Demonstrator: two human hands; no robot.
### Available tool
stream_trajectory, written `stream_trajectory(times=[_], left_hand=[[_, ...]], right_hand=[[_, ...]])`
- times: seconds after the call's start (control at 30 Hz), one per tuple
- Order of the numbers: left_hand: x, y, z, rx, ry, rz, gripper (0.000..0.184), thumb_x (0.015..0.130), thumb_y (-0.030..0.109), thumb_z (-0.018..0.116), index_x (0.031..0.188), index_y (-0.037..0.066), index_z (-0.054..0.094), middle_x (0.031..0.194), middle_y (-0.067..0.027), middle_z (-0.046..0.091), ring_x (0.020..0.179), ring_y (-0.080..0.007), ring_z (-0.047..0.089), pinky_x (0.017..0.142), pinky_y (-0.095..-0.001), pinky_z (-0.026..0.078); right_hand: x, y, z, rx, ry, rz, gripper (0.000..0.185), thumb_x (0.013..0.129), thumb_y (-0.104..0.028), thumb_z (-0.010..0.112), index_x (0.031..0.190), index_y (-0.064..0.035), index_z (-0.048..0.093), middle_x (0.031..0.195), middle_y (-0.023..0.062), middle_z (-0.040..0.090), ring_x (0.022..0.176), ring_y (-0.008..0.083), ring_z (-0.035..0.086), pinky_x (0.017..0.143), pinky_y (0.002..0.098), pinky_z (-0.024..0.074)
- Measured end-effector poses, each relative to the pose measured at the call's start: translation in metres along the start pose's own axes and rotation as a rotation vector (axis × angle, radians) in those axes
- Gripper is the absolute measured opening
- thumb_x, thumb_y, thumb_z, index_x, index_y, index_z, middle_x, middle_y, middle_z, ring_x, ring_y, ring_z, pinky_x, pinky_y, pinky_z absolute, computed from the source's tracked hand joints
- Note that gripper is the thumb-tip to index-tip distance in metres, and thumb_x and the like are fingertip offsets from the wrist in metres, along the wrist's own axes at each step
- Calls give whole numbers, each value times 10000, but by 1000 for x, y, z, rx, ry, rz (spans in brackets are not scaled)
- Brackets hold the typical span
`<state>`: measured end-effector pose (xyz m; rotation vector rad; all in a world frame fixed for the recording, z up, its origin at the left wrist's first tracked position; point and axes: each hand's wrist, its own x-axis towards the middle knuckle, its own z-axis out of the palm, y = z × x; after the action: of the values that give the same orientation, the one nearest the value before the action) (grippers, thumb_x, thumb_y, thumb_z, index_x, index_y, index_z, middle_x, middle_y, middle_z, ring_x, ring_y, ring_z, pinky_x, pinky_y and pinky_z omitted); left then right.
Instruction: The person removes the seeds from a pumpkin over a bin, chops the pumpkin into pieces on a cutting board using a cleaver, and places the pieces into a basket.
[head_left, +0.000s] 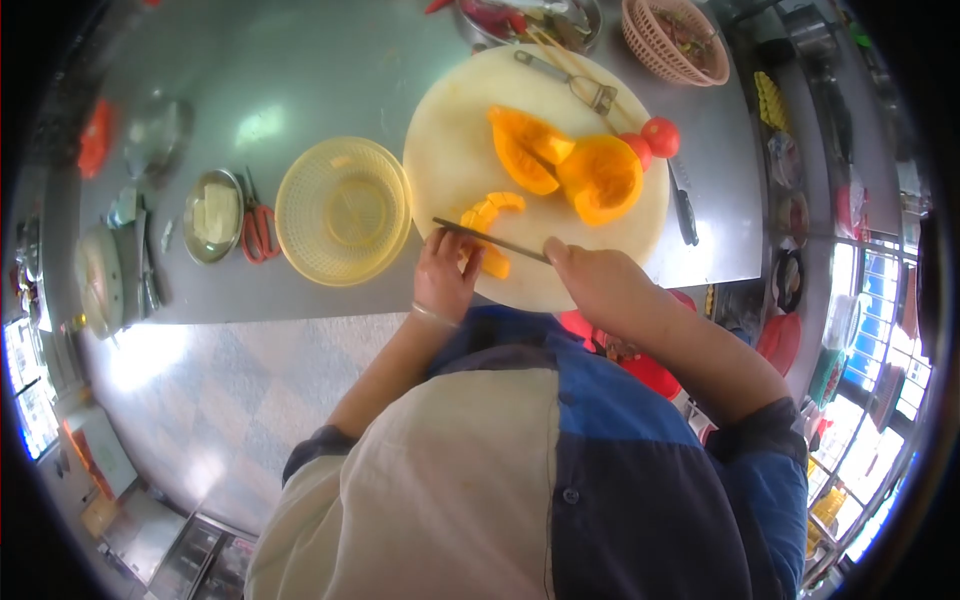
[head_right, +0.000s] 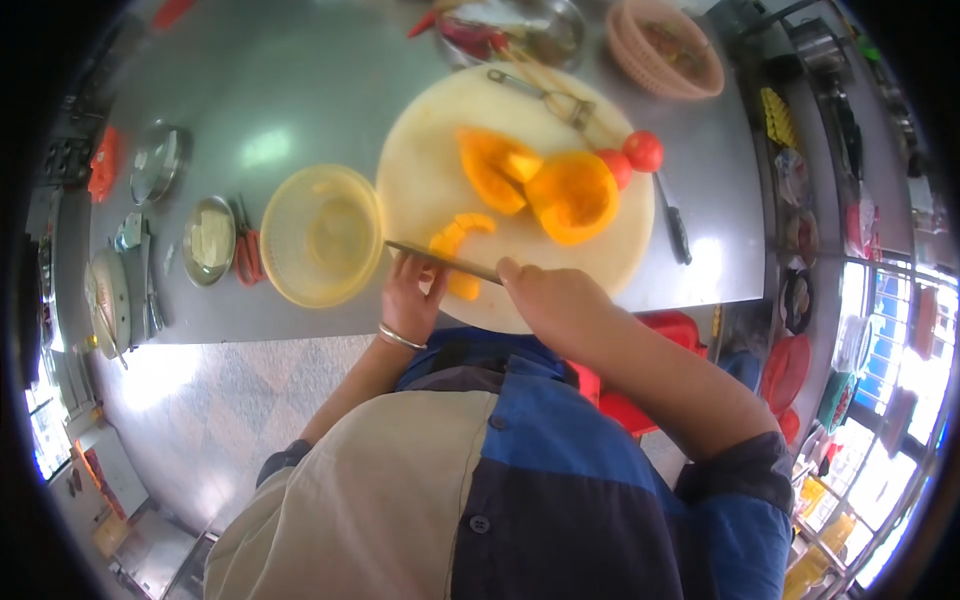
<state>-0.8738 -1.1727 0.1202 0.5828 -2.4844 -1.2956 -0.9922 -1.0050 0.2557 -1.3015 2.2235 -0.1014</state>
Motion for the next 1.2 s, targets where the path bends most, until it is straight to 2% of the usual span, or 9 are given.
stream_trajectory(times=[0.1,0.2,0.3,0.4,0.5,0.7,1.0,1.1,1.2], left_hand=[[0,1,0,-10,32,40,203,793,154,690,927,27,604,866,-134,587,727,-296,604,661,-376,507],[2,4,-4,226,-1,185,308,760,193,700,988,26,578,950,-157,569,901,-338,573,795,-423,477],[-5,25,5,261,-34,108,456,726,226,706,1086,15,523,1093,-199,521,1068,-382,487,914,-451,413],[5,19,5,313,-193,137,560,720,202,711,1176,1,455,1205,-232,453,1124,-404,438,958,-450,384],[19,9,-10,218,-219,199,505,725,159,704,1154,-2,492,1182,-217,489,1097,-396,467,949,-442,401],[10,0,-13,38,-56,224,294,768,86,662,1038,3,583,1071,-180,562,936,-356,570,815,-391,495],[11,-1,-6,69,-8,231,215,793,61,646,992,-6,598,1057,-185,569,832,-317,607,732,-359,523],[10,3,-5,34,-3,185,226,774,53,655,983,-9,596,1055,-194,568,881,-338,593,788,-383,509],[9,-1,-8,126,-62,276,275,760,44,641,1030,45,590,1048,-156,566,978,-364,540,862,-417,457]], right_hand=[[19,3,12,96,-59,38,162,858,-66,442,1011,-11,448,743,195,609,689,387,629,604,466,493],[29,11,28,153,-69,67,170,873,-64,422,1033,-8,428,771,225,603,733,420,616,647,494,477],[24,12,31,205,-73,148,183,871,-71,424,1045,-15,434,798,237,614,758,420,619,662,497,480],[18,18,32,258,-36,245,198,872,-76,425,1061,-20,438,817,244,621,767,419,620,677,502,481],[8,21,27,281,-18,278,206,875,-75,423,1073,-19,434,830,249,620,770,427,615,693,511,475],[-11,-2,17,281,43,272,212,856,-47,425,1065,-9,428,839,251,620,772,434,612,688,509,479],[-5,-15,22,169,22,220,150,848,-33,436,995,-9,424,798,224,619,753,397,632,665,485,496],[5,-20,24,178,-3,233,147,851,-43,444,992,-9,425,798,223,621,767,389,635,672,481,497],[18,-18,32,187,-20,223,164,857,-53,443,1013,-7,427,816,233,625,788,397,631,687,490,493]])
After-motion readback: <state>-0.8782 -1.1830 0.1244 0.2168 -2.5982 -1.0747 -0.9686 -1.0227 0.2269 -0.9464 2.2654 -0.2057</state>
